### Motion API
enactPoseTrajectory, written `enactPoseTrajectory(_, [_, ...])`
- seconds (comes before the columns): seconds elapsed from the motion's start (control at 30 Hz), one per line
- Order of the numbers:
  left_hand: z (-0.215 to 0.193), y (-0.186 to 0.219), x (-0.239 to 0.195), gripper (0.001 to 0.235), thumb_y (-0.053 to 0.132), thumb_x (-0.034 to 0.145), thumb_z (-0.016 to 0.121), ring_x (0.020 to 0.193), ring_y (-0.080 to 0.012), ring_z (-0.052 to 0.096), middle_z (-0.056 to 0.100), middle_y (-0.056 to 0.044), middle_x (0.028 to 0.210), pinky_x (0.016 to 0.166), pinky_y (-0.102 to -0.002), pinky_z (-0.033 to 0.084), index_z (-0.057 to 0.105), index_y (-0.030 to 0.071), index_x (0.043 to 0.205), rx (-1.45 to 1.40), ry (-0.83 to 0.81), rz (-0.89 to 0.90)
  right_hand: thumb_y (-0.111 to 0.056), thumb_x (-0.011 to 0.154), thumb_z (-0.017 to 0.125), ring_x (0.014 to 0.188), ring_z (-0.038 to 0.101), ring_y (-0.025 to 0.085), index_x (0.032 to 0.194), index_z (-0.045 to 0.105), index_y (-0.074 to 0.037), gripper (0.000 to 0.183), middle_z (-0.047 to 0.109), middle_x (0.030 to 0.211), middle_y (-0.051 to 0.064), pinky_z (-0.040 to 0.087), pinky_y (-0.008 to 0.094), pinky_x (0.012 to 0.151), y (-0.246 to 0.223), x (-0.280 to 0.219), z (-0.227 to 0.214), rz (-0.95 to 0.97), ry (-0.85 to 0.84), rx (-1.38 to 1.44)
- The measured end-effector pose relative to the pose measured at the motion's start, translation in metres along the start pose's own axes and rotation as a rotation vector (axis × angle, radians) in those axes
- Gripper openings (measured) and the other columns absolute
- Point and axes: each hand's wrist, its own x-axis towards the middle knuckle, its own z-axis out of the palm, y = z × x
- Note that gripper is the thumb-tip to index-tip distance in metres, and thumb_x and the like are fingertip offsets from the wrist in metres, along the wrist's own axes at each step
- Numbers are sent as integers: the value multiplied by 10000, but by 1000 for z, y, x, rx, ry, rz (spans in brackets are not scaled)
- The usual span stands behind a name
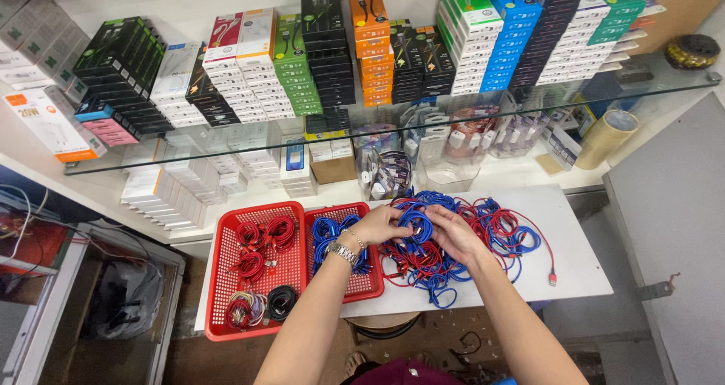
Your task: The person sorts tangled red and blue cables on a counter, coils them by hand, and places them into red plastic baskets. The person repeatedly picks up cables, untangles them, and organizes them into separate piles by color.
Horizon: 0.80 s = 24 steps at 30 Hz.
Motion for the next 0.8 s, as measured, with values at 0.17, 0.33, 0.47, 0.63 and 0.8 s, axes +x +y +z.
enactPoseTrajectory(0.17, [-7,-11,-8,187,144,878,779,703,-91,697,767,-41,860,663,-256,581,766,7,1005,-8,179,20,-285,1051,530,998,658,163,1166,657,-12,323,698,1058,67,540,335,942,-3,-9,27,40,-126,-155])
enactPoseTrajectory(0.33, [-18,-14,-23,175,160,856,794,655,-100,703,756,-53,768,634,-267,566,777,19,957,110,288,-34,-254,974,686,1042,663,172,1288,646,-42,381,717,1133,73,521,340,940,-19,-5,68,-43,106,-912])
enactPoseTrajectory(0.47, [-31,-27,-43,163,156,831,803,645,-106,727,762,-51,751,624,-264,575,782,39,943,135,324,-81,-161,893,715,949,698,165,1347,640,-116,463,753,1079,98,567,334,846,-4,6,90,-294,-62,-1051])
enactPoseTrajectory(0.63, [-40,-71,-70,211,146,769,863,635,-127,725,755,-70,731,612,-280,570,753,37,912,100,501,-199,-139,897,678,797,763,147,1279,698,-140,382,800,924,69,603,333,695,59,27,96,-142,34,-1020])
enactPoseTrajectory(0.8, [-27,-140,-100,230,98,732,864,713,-208,748,764,-100,768,686,-324,592,777,25,931,164,628,-270,-190,829,760,769,756,253,1120,761,-91,308,770,869,143,578,375,724,129,51,84,-105,-40,-1283])
